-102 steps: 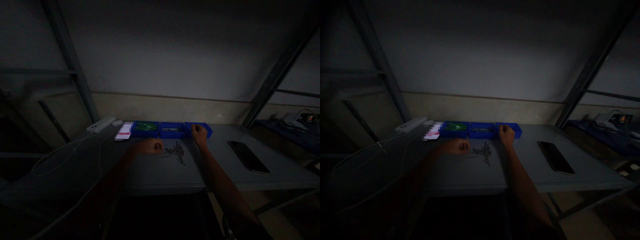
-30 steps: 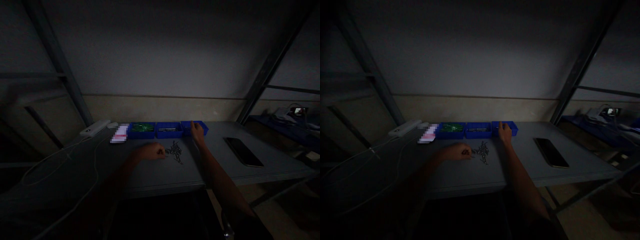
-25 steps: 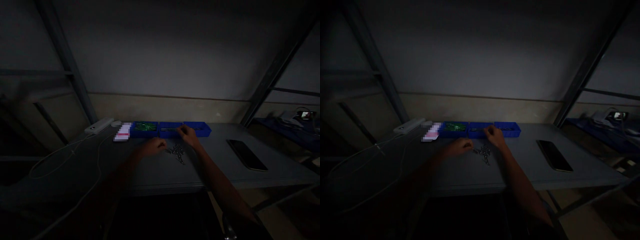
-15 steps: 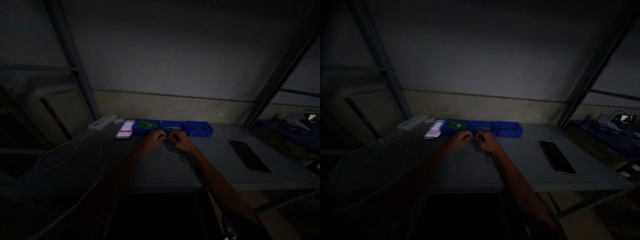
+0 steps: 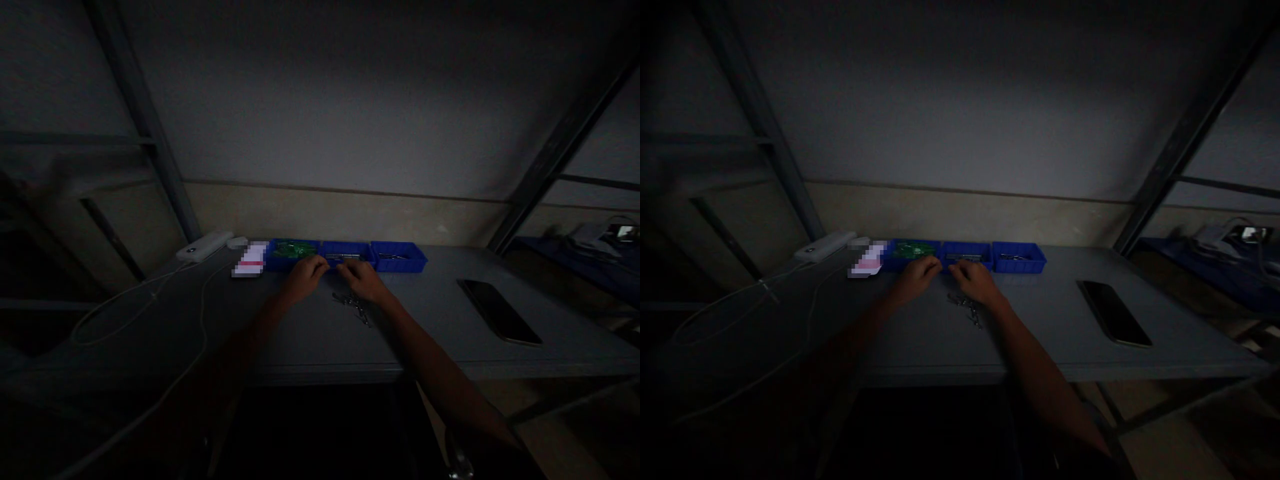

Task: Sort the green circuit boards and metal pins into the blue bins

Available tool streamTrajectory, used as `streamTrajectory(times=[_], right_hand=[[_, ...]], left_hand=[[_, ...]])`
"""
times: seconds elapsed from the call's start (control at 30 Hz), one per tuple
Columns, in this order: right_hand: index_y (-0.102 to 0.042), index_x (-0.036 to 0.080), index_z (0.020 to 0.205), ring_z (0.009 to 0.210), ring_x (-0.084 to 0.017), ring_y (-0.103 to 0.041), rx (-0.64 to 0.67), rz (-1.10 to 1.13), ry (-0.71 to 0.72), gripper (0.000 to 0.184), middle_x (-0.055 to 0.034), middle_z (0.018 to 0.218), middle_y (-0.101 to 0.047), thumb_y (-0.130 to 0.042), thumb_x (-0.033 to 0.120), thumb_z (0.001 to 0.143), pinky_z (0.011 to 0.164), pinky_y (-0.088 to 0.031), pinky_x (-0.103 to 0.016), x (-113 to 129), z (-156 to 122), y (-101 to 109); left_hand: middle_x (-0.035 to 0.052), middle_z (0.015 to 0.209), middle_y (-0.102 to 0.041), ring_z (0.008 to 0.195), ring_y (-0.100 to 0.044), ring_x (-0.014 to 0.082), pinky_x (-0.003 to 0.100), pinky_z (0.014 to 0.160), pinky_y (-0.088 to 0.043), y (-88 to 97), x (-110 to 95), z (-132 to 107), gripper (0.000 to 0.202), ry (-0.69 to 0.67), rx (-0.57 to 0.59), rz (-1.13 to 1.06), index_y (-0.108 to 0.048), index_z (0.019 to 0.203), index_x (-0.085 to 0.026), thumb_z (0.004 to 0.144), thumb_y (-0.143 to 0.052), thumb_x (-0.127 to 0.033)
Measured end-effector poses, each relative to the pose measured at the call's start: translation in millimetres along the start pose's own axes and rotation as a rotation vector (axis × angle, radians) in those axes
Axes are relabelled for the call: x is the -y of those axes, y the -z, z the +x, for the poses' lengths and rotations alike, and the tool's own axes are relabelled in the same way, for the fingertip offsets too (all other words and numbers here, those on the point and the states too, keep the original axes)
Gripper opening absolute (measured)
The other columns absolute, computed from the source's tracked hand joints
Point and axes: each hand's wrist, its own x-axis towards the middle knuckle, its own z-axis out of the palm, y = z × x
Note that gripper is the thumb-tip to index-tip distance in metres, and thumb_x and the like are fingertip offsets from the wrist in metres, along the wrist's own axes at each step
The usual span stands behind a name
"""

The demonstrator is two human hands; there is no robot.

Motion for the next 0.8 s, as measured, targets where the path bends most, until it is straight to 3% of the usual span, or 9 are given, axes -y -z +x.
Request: streamTrajectory(times=[0.13,0.2,0.33,0.4,0.5,0.57,0.67,0.8], right_hand=[[-0.06,0.016,0.08,0.055,-0.01,-0.047,0.035,0.022,0.006,0.028,0.0021,0.061,-0.054,-0.047,0.04,0.087,0.052,-0.029,-0.021,4.5,-1.7,-0.7],[-0.059,0.016,0.075,0.054,-0.01,-0.046,0.026,0.0,0.017,0.028,0.0023,0.059,-0.053,-0.045,0.038,0.087,0.052,-0.029,-0.021,6.1,-1.7,-0.9],[-0.056,0.016,0.063,0.052,-0.01,-0.044,-0.038,-0.054,-0.012,0.036,0.0014,0.056,-0.053,-0.04,0.036,0.089,0.052,-0.027,-0.022,0.7,1.3,3.2],[-0.056,0.017,0.062,0.053,-0.011,-0.045,-0.164,-0.096,-0.124,0.038,0.0001,0.057,-0.055,-0.038,0.037,0.089,0.052,-0.026,-0.023,-9.5,2.7,10.4],[-0.059,0.017,0.065,0.057,-0.014,-0.05,-0.43,-0.175,-0.404,0.04,-0.0041,0.061,-0.061,-0.037,0.041,0.088,0.052,-0.028,-0.024,-32.3,1.0,26.9],[-0.062,0.016,0.072,0.062,-0.017,-0.054,-0.544,-0.195,-0.557,0.04,-0.0083,0.069,-0.064,-0.039,0.045,0.086,0.055,-0.031,-0.025,-47.7,-2.7,37.5],[-0.065,0.015,0.084,0.066,-0.02,-0.057,-0.589,-0.181,-0.647,0.043,-0.0123,0.076,-0.066,-0.044,0.052,0.082,0.057,-0.035,-0.027,-61.6,-7.0,44.1],[-0.063,0.016,0.092,0.063,-0.019,-0.057,-0.501,-0.147,-0.558,0.045,-0.009,0.07,-0.065,-0.045,0.056,0.081,0.057,-0.037,-0.027,-56.5,-4.1,31.8]], left_hand=[[0.0031,0.073,-0.062,0.072,-0.057,0.0153,0.026,0.068,-0.042,-1.2,-0.9,0.3,0.019,0.041,0.003,0.036,-0.059,0.076,-0.015,0.084,-0.045,-0.024],[0.0029,0.072,-0.063,0.07,-0.057,0.0146,0.025,0.066,-0.041,-1.3,-2.6,0.0,0.022,0.064,0.026,0.034,-0.06,0.075,-0.015,0.085,-0.043,-0.026],[0.0024,0.066,-0.063,0.063,-0.056,0.0136,0.023,0.06,-0.039,-0.5,-4.1,-2.7,0.03,0.105,0.168,0.066,-0.062,0.07,-0.014,0.085,-0.043,-0.031],[0.0021,0.063,-0.063,0.059,-0.055,0.0135,0.023,0.057,-0.037,0.5,-3.8,-5.1,0.029,0.091,0.298,0.085,-0.063,0.07,-0.014,0.083,-0.047,-0.033],[0.0007,0.065,-0.065,0.059,-0.057,0.0125,0.021,0.056,-0.037,2.4,-5.1,-9.1,0.019,0.029,0.514,0.033,-0.067,0.075,-0.017,0.077,-0.055,-0.031],[-0.0001,0.067,-0.066,0.06,-0.057,0.012,0.021,0.056,-0.037,3.5,-7.8,-11.1,0.014,-0.013,0.595,0.003,-0.068,0.078,-0.019,0.074,-0.056,-0.026],[-0.0007,0.063,-0.064,0.056,-0.056,0.0121,0.021,0.053,-0.036,3.8,-12.4,-12.6,0.012,-0.056,0.618,0.024,-0.068,0.077,-0.021,0.072,-0.058,-0.023],[-0.003,0.058,-0.059,0.053,-0.053,0.0116,0.021,0.05,-0.033,-0.3,-17.5,-14.5,0.011,-0.055,0.585,0.039,-0.067,0.077,-0.022,0.067,-0.065,-0.027]])
